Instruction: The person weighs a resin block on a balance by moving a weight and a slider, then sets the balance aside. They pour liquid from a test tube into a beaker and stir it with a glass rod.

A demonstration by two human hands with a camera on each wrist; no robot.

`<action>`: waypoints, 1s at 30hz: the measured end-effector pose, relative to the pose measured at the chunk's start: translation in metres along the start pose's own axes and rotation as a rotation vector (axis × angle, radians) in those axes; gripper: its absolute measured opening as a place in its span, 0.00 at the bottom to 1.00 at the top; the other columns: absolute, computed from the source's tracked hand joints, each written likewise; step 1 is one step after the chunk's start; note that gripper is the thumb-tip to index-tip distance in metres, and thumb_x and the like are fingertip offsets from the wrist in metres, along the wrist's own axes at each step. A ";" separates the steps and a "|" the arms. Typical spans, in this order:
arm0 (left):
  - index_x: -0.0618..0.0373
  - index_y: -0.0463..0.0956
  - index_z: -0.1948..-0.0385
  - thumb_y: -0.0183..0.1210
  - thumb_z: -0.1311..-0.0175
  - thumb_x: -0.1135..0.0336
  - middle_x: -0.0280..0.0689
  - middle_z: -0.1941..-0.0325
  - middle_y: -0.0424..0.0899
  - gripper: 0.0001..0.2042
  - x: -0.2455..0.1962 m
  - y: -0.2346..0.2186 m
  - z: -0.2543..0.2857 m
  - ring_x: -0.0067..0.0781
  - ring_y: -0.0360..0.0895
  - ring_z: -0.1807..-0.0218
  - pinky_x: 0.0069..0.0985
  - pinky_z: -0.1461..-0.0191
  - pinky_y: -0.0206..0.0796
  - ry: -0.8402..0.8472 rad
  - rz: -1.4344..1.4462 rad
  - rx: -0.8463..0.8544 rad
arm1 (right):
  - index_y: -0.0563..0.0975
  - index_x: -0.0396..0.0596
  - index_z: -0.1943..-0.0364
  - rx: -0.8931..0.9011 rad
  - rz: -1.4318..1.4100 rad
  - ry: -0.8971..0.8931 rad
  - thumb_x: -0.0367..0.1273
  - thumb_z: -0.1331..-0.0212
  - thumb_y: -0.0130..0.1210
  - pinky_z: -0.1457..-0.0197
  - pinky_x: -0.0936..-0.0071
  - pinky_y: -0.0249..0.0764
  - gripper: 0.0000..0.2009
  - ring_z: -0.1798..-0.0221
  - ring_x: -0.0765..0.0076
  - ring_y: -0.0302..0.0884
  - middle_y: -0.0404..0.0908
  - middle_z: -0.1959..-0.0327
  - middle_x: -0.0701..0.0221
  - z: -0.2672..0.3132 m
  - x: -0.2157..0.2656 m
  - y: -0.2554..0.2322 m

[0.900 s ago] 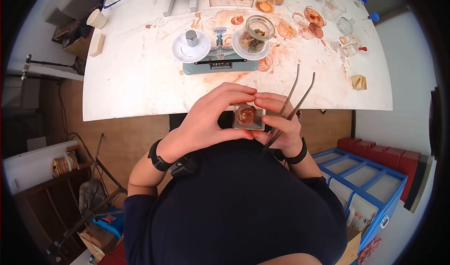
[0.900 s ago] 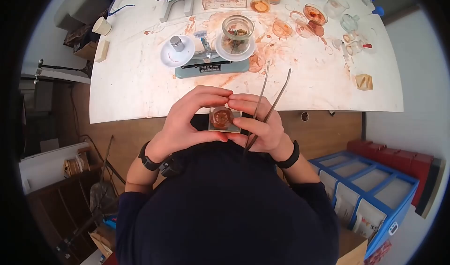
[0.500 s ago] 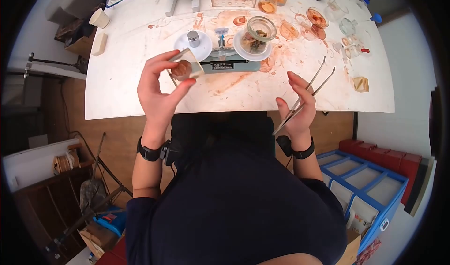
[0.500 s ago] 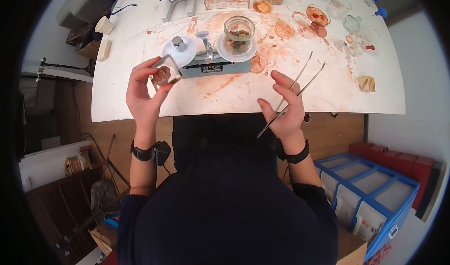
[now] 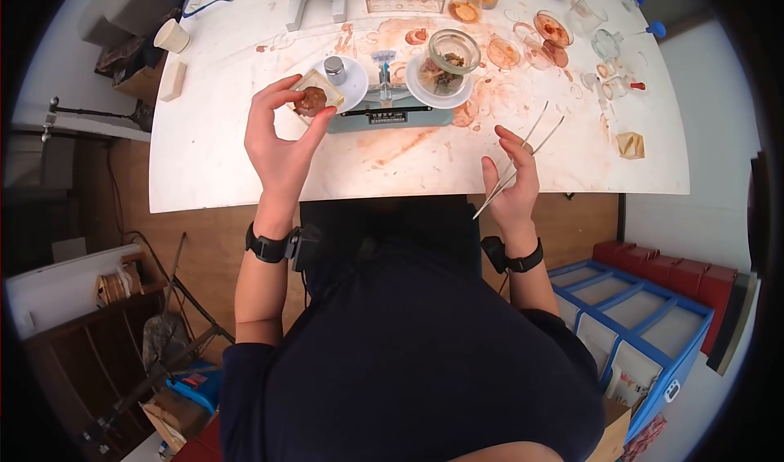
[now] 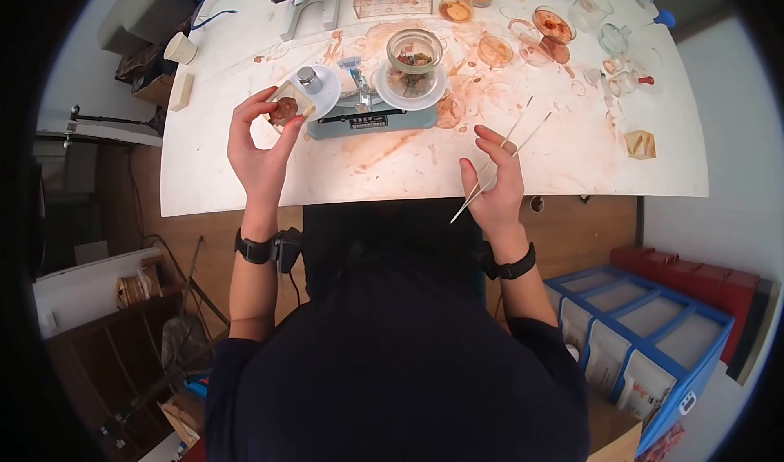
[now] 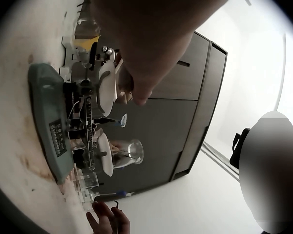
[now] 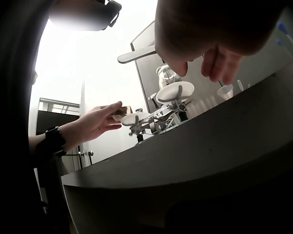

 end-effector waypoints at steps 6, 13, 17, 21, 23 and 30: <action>0.58 0.78 0.60 0.76 0.52 0.72 0.43 0.47 0.84 0.18 0.004 0.005 0.001 0.38 0.82 0.45 0.32 0.40 0.73 0.002 -0.024 -0.015 | 0.73 0.40 0.47 0.005 -0.013 0.017 0.21 0.44 0.65 0.38 0.61 0.75 0.20 0.41 0.49 0.79 0.80 0.44 0.52 0.001 -0.003 0.004; 0.60 0.76 0.56 0.75 0.49 0.72 0.42 0.47 0.85 0.20 0.009 0.010 0.002 0.37 0.81 0.43 0.31 0.37 0.70 -0.069 0.028 -0.041 | 0.73 0.40 0.48 0.013 -0.023 0.028 0.20 0.43 0.65 0.38 0.62 0.75 0.19 0.42 0.50 0.80 0.80 0.44 0.52 0.001 -0.004 0.008; 0.61 0.76 0.51 0.75 0.48 0.70 0.41 0.46 0.84 0.23 0.011 0.011 0.003 0.36 0.79 0.41 0.31 0.35 0.68 -0.131 0.052 -0.033 | 0.73 0.40 0.48 0.015 -0.019 0.035 0.20 0.43 0.65 0.39 0.63 0.76 0.19 0.42 0.50 0.80 0.81 0.44 0.53 0.002 -0.006 0.010; 0.61 0.75 0.47 0.74 0.47 0.69 0.40 0.44 0.82 0.25 0.013 0.012 0.004 0.35 0.77 0.39 0.31 0.33 0.66 -0.165 0.077 -0.002 | 0.73 0.40 0.48 0.020 -0.003 0.036 0.20 0.43 0.64 0.39 0.63 0.76 0.19 0.42 0.51 0.80 0.81 0.44 0.53 0.001 -0.006 0.011; 0.61 0.75 0.46 0.74 0.46 0.69 0.40 0.44 0.82 0.25 0.015 0.012 0.003 0.34 0.77 0.39 0.31 0.33 0.65 -0.162 0.086 0.012 | 0.73 0.40 0.48 0.023 0.001 0.038 0.20 0.43 0.64 0.39 0.63 0.76 0.19 0.42 0.51 0.81 0.81 0.45 0.53 0.002 -0.008 0.012; 0.61 0.74 0.45 0.72 0.45 0.69 0.40 0.43 0.81 0.25 0.019 0.015 0.001 0.34 0.76 0.39 0.31 0.32 0.64 -0.151 0.148 0.040 | 0.74 0.40 0.48 0.026 0.014 0.037 0.20 0.43 0.64 0.40 0.63 0.76 0.19 0.43 0.50 0.81 0.81 0.45 0.53 0.004 -0.013 0.015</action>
Point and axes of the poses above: each hand's wrist, its own z-axis away from the middle knuckle, its own y-axis out of the palm, x = y × z, the point moved 1 cm from there along -z, towards the middle knuckle
